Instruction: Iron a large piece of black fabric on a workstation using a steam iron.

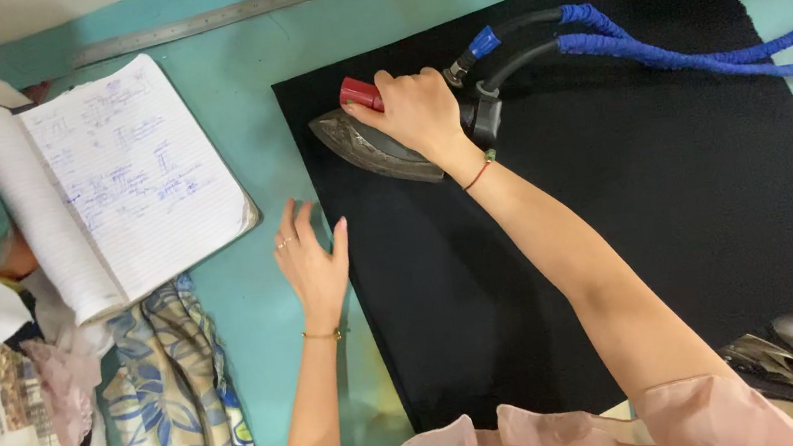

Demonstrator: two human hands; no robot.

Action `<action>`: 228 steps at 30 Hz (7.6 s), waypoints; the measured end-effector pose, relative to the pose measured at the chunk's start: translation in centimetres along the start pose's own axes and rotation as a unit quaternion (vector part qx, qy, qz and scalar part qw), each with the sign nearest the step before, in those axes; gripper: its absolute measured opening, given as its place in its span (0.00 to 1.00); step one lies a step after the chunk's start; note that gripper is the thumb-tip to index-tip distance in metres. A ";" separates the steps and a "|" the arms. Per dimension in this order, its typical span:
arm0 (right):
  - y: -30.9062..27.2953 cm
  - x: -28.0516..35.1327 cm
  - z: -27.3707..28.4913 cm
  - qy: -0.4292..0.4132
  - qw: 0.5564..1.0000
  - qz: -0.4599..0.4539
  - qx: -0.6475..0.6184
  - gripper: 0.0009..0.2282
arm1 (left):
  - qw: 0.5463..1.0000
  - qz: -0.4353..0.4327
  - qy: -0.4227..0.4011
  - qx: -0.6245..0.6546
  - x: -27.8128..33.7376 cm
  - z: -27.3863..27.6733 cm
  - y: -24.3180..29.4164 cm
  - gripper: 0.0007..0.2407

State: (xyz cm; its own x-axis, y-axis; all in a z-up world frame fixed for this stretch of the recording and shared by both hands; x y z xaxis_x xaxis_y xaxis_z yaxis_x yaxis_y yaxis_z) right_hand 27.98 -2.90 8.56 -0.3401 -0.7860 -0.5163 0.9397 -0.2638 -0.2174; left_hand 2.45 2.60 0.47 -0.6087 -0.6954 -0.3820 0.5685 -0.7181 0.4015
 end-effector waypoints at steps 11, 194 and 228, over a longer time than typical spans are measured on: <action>1.6 -2.1 -0.4 0.009 1.000 0.014 -0.021 0.25 | 1.000 0.020 -0.003 -0.014 -1.7 -1.4 -0.5 0.22; 17.7 0.9 1.8 -0.108 0.993 0.028 -0.032 0.31 | 0.962 0.106 -0.057 -0.244 16.5 -3.0 17.0 0.29; 4.8 36.1 25.8 -0.182 0.983 -0.015 -0.018 0.23 | 0.976 -0.014 -0.098 -0.193 19.4 -3.5 19.6 0.31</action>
State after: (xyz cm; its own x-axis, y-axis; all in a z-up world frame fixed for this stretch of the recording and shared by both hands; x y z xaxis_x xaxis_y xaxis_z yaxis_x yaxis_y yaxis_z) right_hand 21.09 -47.00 10.27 -0.3263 -0.9278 -0.1808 0.9257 -0.2749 -0.2598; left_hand 3.71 -25.04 -2.02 -0.7005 -0.6832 -0.2063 0.6925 -0.7206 0.0353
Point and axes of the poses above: each hand's wrist, its own x-axis away from the middle knuckle, its own z-axis out of the back of the hand, y = z × x, the point moved 2 cm from there along -x, towards the middle knuckle, and after that the axes turned 13 degrees about -x, right-handed, at the moved point
